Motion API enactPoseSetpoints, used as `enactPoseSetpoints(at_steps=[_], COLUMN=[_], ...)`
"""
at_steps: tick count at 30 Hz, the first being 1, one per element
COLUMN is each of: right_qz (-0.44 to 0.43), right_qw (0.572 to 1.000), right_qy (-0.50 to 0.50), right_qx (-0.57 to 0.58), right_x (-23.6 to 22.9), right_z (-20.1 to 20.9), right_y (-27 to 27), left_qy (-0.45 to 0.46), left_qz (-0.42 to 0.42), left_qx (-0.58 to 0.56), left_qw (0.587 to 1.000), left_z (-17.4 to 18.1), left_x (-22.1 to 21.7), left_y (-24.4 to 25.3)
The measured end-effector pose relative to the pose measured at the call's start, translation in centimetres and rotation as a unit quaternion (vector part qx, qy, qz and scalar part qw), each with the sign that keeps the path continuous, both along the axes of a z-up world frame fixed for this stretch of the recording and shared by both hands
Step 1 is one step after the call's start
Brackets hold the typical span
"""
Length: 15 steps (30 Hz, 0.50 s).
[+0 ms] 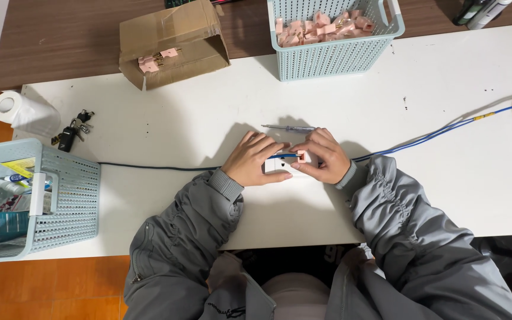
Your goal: The person assembles an electrical plug by inserting wires into the terminals and tightening the screws with a screwdriver. They handle the plug, wires, and screwdriver throughout the process on a white table.
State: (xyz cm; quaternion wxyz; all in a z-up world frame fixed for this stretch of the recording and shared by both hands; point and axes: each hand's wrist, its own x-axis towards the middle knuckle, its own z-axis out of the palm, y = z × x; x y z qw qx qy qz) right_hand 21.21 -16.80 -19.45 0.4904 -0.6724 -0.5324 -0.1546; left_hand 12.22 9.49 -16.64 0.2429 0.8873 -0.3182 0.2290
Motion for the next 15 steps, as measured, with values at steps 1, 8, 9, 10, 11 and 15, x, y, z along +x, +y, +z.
enactPoseSetpoints(at_steps=[1,8,9,10,11,15], right_qz=[0.000,0.006,0.007,0.007,0.006,0.006], right_qw=[1.000,1.000,1.000,1.000,1.000,1.000], right_qy=[-0.003,-0.016,-0.018,-0.019,-0.020,-0.026], right_qx=[0.000,0.004,0.004,0.005,0.002,0.000], right_x=[0.0,0.3,0.3,0.3,0.3,0.5], right_z=[0.1,0.2,0.3,0.2,0.2,0.2], right_y=[0.0,-0.1,0.0,0.1,0.1,0.2], left_qy=[-0.003,-0.008,-0.008,-0.009,-0.006,-0.013], left_qz=[0.000,-0.010,-0.011,-0.011,-0.013,-0.018], left_qx=[0.000,-0.003,-0.001,0.000,0.001,-0.002], left_qw=[1.000,1.000,1.000,1.000,1.000,1.000], left_z=[0.0,-0.6,-0.7,-0.7,-0.7,-1.0], left_x=[0.1,0.6,0.6,0.6,0.7,1.1], left_y=[0.0,0.1,0.2,0.3,0.4,0.5])
